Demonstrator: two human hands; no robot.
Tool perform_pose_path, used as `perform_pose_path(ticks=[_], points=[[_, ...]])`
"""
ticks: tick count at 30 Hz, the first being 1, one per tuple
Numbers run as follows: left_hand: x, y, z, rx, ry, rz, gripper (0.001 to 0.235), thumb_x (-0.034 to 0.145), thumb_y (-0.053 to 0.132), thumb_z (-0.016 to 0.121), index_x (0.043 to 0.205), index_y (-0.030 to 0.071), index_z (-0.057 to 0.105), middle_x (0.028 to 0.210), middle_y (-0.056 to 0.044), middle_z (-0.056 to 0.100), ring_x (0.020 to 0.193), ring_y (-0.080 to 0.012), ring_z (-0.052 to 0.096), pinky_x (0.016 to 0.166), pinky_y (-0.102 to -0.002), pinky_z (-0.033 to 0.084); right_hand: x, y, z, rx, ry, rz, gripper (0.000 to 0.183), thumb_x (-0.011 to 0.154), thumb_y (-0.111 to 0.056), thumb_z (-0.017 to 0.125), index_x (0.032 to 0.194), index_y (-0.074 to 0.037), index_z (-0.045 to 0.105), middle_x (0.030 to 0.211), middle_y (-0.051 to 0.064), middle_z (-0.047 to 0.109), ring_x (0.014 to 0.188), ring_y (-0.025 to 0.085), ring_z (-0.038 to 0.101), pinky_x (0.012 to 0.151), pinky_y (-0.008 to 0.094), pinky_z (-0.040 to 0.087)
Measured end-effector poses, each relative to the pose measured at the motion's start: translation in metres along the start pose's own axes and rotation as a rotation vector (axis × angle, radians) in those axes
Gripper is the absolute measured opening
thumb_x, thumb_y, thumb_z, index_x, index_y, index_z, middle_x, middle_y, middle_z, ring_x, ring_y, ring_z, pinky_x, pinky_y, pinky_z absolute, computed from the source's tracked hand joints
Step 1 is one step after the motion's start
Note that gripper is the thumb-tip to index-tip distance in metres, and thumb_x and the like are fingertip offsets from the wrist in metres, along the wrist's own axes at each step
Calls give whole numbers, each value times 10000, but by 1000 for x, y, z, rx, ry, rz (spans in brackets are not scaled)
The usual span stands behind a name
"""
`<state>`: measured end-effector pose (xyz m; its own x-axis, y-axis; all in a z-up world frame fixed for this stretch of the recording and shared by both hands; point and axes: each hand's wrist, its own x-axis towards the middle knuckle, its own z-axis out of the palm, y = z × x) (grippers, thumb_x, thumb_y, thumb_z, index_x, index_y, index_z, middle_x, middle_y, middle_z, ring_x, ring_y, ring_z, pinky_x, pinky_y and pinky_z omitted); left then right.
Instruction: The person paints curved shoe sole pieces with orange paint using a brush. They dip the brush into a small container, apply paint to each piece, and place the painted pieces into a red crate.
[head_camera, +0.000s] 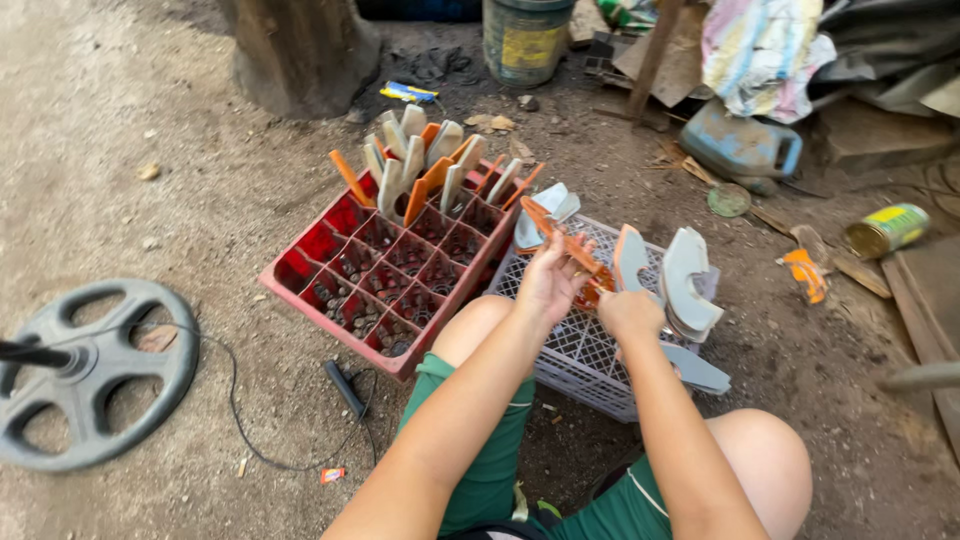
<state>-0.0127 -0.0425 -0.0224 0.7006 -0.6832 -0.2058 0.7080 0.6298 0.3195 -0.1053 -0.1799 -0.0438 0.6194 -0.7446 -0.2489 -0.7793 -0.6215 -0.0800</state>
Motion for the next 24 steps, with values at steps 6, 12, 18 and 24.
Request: perform_pose_path(ticks=[6,12,18,24], points=[[2,13,16,-77,61,99,499,960,438,669,1336,178,470,1286,-19,612,1233,-252,593,911,-585,548,9,-2,6,-202,-56,35,824,1034,-671,267,1210,-23,744,1323,304,624,1208,420,647,961,526,524],[23,32,23,-124,78,191,467,942,427,683,1310,215,488,1261,14,628,1201,-206,600,895,-510,524,17,15,15,-138,57,-142,719,1007,-666,389,1308,-66,648,1299,253,632,1145,436,663,920,543,544],[45,45,15,-232,113,220,406,957,428,683,1272,218,535,1242,53,622,1119,-142,569,924,-500,518,31,30,25,-57,81,-225,681,988,-616,476,1420,-90,510,1291,251,622,1127,450,652,903,540,534],[60,58,5,-275,94,259,407,963,443,670,1296,235,563,1216,58,615,1145,-138,559,942,-495,506,29,42,26,-42,195,-334,701,960,-566,566,1461,-82,496,1265,279,607,1077,471,640,875,522,530]])
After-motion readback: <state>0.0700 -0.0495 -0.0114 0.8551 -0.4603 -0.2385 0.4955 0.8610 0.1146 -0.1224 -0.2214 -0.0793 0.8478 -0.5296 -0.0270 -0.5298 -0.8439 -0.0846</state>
